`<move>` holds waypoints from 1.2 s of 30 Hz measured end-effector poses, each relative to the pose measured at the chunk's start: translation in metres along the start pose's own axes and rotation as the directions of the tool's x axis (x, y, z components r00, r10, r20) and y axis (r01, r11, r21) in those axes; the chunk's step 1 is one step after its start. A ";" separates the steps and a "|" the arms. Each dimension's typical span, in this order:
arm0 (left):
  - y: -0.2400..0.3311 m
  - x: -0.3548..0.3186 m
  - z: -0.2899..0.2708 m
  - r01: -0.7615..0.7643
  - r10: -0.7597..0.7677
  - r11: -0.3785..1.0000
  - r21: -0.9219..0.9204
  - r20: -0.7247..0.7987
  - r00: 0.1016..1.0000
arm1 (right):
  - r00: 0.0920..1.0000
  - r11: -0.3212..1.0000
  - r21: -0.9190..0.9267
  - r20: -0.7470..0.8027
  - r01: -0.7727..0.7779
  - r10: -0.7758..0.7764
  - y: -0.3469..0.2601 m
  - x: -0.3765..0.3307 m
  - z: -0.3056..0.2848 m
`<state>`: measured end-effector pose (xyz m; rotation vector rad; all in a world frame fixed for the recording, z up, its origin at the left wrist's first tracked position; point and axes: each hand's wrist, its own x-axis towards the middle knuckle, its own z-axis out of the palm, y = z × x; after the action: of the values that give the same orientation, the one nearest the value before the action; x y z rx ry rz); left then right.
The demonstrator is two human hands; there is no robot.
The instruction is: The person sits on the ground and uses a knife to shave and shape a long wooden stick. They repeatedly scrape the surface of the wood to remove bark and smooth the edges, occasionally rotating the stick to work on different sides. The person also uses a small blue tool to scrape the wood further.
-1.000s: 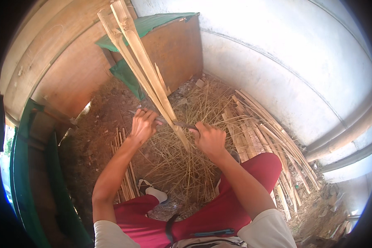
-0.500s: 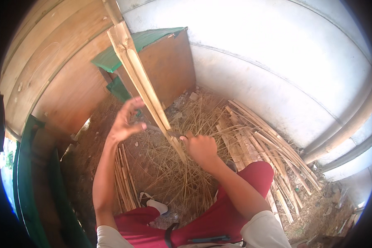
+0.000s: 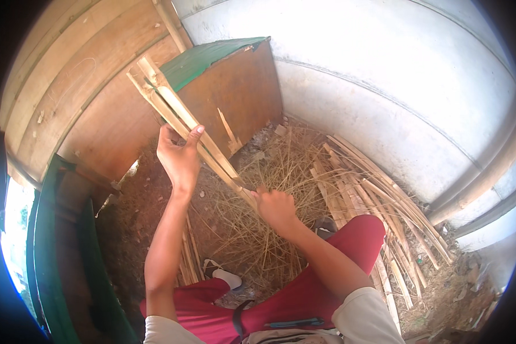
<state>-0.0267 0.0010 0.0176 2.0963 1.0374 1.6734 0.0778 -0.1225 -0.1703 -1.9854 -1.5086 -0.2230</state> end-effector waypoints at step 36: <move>0.024 -0.003 -0.028 0.170 -0.142 0.985 -0.036 0.393 0.908 | 0.940 0.982 0.138 0.332 -0.131 0.079 0.000 -0.007 0.001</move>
<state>-0.0441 -0.0247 0.0384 2.1184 0.9705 1.1348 0.0752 -0.1281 -0.1744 -2.0376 -1.5559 0.2766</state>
